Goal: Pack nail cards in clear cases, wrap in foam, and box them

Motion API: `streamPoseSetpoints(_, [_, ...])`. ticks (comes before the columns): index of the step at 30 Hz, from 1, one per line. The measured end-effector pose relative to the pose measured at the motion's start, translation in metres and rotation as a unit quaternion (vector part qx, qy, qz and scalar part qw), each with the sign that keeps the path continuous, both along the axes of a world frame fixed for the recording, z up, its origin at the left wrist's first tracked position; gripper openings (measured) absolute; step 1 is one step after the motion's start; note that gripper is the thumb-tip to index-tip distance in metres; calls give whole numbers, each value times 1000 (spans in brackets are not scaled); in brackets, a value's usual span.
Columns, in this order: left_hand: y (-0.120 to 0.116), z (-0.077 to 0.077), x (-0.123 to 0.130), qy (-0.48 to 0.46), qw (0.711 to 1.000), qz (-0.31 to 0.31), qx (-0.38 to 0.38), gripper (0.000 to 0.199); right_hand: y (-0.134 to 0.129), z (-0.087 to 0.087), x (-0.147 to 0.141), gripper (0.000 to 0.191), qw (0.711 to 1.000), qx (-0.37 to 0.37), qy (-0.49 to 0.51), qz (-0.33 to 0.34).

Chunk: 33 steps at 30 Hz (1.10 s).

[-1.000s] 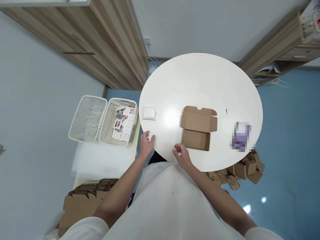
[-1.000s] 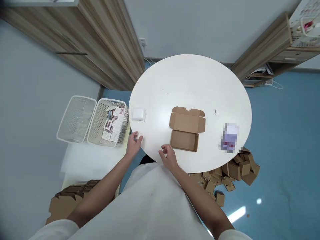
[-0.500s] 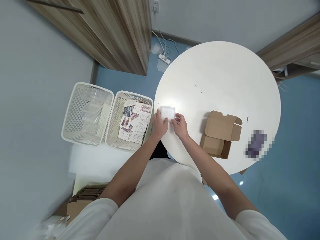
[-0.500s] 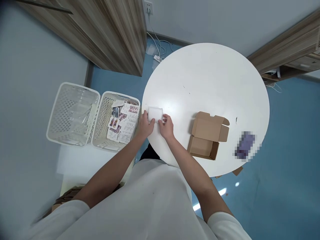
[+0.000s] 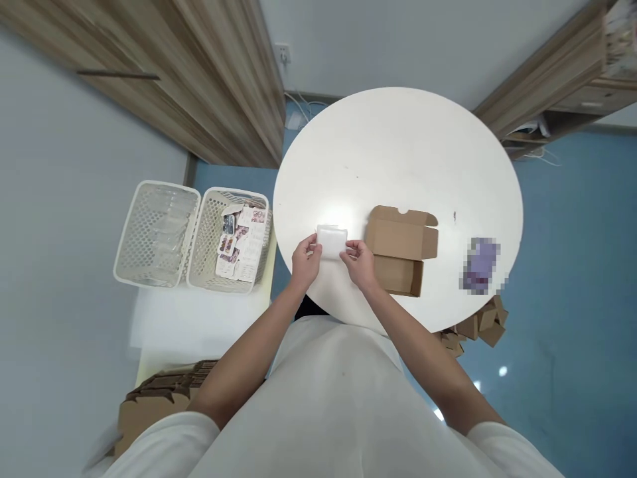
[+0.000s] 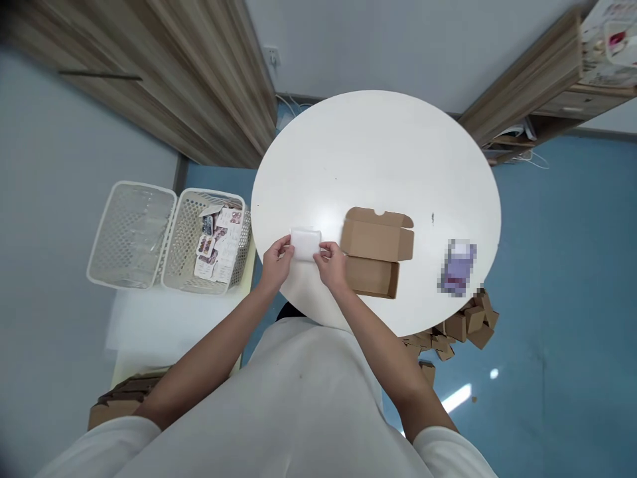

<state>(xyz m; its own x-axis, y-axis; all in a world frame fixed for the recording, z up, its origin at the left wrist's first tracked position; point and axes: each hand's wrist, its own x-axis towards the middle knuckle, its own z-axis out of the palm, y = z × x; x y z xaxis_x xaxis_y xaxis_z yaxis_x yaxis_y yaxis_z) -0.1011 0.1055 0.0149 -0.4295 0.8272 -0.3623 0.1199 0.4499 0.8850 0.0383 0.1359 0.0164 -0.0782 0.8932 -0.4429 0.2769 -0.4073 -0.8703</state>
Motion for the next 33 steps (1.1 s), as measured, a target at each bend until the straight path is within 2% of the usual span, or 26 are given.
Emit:
streamPoseSetpoints(3, [-7,17,51,-9,999,-46,16,40,-12,17,55,27,1000,24,-12,-4])
streamPoseSetpoints(5, [-11,22,84,-7,996,-88,20,41,-17,21,93,28,999,36,-36,0])
streamPoseSetpoints(8, [-16,18,124,2,987,-162,1,44,-23,17,138,27,992,36,-114,27])
streamPoseSetpoints(11, [-21,7,145,1,975,-220,-29,56,-27,7,161,30,977,13,-188,101])
streamPoseSetpoints(14, [-24,-2,152,14,967,-246,-62,66,-29,-1,168,39,957,7,-225,180])
streamPoseSetpoints(20, [-23,-5,157,104,943,-276,-156,60,-28,-3,166,48,927,40,-252,276])
streamPoseSetpoints(25, [-23,-2,162,140,939,-282,-139,56,-28,0,168,46,915,68,-252,308])
streamPoseSetpoints(27, [-24,2,162,146,944,-273,-114,54,-27,4,172,44,919,101,-241,296])
streamPoseSetpoints(29, [-23,5,157,158,954,-241,-81,50,-22,9,181,42,929,147,-220,258])
streamPoseSetpoints(31, [-16,9,148,172,969,-169,-55,47,-10,12,193,41,945,181,-191,194])
streamPoseSetpoints(33, [-4,10,133,159,983,-82,-48,49,7,11,205,50,967,164,-161,110])
